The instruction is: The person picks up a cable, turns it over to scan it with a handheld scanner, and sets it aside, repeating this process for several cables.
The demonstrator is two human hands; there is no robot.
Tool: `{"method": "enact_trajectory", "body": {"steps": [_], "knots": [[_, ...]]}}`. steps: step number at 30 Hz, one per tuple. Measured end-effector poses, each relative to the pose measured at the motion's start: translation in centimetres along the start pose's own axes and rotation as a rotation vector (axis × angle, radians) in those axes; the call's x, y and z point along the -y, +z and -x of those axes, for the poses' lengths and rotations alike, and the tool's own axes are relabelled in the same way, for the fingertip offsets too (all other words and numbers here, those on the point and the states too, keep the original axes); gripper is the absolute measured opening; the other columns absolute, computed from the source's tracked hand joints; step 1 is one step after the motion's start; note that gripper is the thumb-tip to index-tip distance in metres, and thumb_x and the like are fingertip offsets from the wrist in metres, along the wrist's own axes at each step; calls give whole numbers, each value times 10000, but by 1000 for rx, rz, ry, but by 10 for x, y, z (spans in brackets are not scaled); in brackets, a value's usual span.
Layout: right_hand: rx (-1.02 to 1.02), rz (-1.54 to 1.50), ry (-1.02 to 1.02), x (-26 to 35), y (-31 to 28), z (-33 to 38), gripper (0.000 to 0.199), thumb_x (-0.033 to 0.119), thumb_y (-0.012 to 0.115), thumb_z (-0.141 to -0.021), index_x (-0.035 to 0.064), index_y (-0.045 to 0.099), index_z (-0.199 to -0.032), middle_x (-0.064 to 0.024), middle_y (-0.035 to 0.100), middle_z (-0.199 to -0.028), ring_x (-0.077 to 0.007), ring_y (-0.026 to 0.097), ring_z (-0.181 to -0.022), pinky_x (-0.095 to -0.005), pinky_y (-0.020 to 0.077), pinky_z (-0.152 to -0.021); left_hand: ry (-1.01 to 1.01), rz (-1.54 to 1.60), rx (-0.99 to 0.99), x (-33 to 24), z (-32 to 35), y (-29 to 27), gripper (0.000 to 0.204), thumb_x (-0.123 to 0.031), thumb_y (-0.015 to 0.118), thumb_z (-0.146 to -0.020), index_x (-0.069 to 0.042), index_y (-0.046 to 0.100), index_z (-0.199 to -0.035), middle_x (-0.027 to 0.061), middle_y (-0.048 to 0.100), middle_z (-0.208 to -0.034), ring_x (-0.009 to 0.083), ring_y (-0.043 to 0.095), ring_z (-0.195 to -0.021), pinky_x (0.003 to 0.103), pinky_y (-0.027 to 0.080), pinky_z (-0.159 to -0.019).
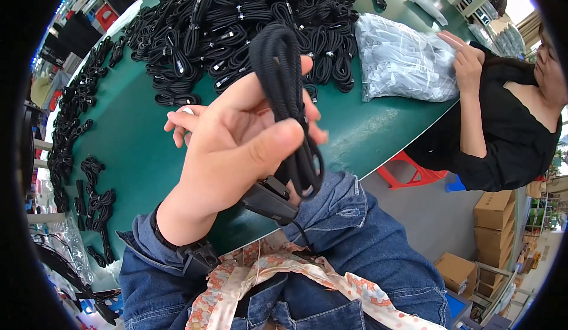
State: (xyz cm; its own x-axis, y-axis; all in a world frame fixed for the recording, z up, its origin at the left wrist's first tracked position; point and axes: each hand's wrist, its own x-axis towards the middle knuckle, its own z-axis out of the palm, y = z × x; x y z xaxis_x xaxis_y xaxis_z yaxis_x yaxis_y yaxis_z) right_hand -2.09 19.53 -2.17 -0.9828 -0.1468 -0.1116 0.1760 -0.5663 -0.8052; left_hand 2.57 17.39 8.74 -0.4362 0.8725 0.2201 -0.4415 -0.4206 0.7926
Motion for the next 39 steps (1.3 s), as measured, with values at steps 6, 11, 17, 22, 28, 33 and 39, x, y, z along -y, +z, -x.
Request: {"method": "enact_trajectory", "body": {"steps": [6,11,17,22,28,33,39], "knots": [[96,27,91,13,0,3,285,295,457,-862,26,545,-835,-40,523,-615,-75,391,-418,-213,292,-406,136,-259,-78,0,3,-2,573,76,635,-689,92,347,-1184,152,493,-1097,169,498,-1018,281,416,-865],[71,34,121,14,0,1,280,294,455,-861,31,546,-832,-41,525,-619,-74,392,-423,-210,293,-411,262,-424,-60,0,4,-1,562,105,652,-655,83,379,-1146,155,505,-1084,172,514,-1012,274,425,-865],[95,22,99,11,-2,-1,277,290,454,-863,30,544,-833,-39,524,-617,-75,392,-424,-208,302,-417,308,-597,-106,0,4,-3,560,104,662,-637,62,398,-1130,136,518,-1056,176,525,-990,283,439,-839],[86,48,98,9,0,-1,276,288,454,-864,29,543,-833,-40,528,-619,-80,391,-423,-210,310,-416,418,-949,-35,-3,7,-3,505,67,693,-575,15,509,-1042,117,561,-939,185,561,-843,289,455,-721],[66,73,-2,12,-3,4,268,289,466,-861,35,546,-829,-40,522,-615,-86,392,-429,-212,309,-404,796,-1472,66,-18,-6,6,441,2,692,-547,-13,576,-973,106,574,-840,204,540,-695,282,423,-621],[-64,-35,-77,15,6,10,254,292,487,-847,47,547,-814,-25,509,-604,-80,386,-419,-205,279,-379,496,-1247,-284,-44,-58,-36,486,-146,625,-705,-16,458,-1142,132,562,-926,284,557,-838,317,436,-770],[68,-19,18,-2,-7,-6,260,293,486,-841,45,556,-809,-23,520,-601,-70,378,-388,-194,258,-362,198,-2141,-848,-33,-59,-107,691,-329,599,-737,-94,275,-1301,174,320,-1302,312,298,-1214,513,237,-965]]}}
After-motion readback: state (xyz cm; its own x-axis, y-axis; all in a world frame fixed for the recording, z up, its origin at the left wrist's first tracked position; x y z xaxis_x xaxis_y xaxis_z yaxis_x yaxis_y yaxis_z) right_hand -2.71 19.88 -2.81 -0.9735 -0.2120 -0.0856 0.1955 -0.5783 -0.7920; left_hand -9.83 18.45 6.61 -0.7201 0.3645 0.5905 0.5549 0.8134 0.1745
